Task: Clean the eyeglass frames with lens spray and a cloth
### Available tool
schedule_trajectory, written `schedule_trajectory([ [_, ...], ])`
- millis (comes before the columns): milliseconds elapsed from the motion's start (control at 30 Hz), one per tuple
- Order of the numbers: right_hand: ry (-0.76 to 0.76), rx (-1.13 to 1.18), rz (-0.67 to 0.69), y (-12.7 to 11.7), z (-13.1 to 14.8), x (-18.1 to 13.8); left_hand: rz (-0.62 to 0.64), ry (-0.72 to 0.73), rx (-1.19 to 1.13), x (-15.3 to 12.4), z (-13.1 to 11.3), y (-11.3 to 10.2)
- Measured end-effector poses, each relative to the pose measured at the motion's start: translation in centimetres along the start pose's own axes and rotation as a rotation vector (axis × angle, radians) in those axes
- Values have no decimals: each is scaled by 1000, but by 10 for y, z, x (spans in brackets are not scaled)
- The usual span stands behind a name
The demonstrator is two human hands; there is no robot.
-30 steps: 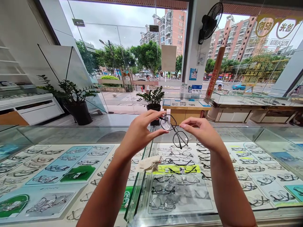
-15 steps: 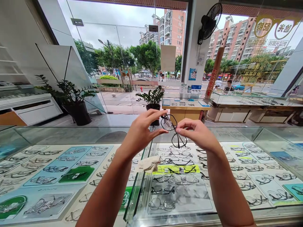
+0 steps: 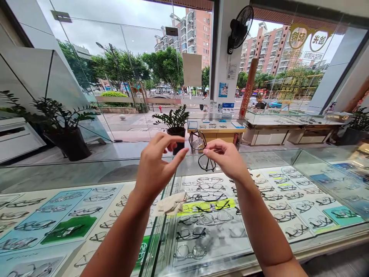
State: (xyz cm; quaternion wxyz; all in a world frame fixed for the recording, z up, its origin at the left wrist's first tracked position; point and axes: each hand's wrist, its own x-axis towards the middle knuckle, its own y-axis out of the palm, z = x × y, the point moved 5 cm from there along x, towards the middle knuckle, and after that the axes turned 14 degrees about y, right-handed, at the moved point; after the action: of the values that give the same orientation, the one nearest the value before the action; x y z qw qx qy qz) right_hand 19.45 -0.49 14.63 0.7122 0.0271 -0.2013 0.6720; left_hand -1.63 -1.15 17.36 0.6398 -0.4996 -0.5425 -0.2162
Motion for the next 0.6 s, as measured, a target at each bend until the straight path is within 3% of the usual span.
schedule_trajectory([
  [233,-138,-73,-167,15,10,-12,68,-277,-281,-12,-3,29],
  [600,-246,-406,-386,30,10,-17,119,-537,-437,-19,21,46],
])
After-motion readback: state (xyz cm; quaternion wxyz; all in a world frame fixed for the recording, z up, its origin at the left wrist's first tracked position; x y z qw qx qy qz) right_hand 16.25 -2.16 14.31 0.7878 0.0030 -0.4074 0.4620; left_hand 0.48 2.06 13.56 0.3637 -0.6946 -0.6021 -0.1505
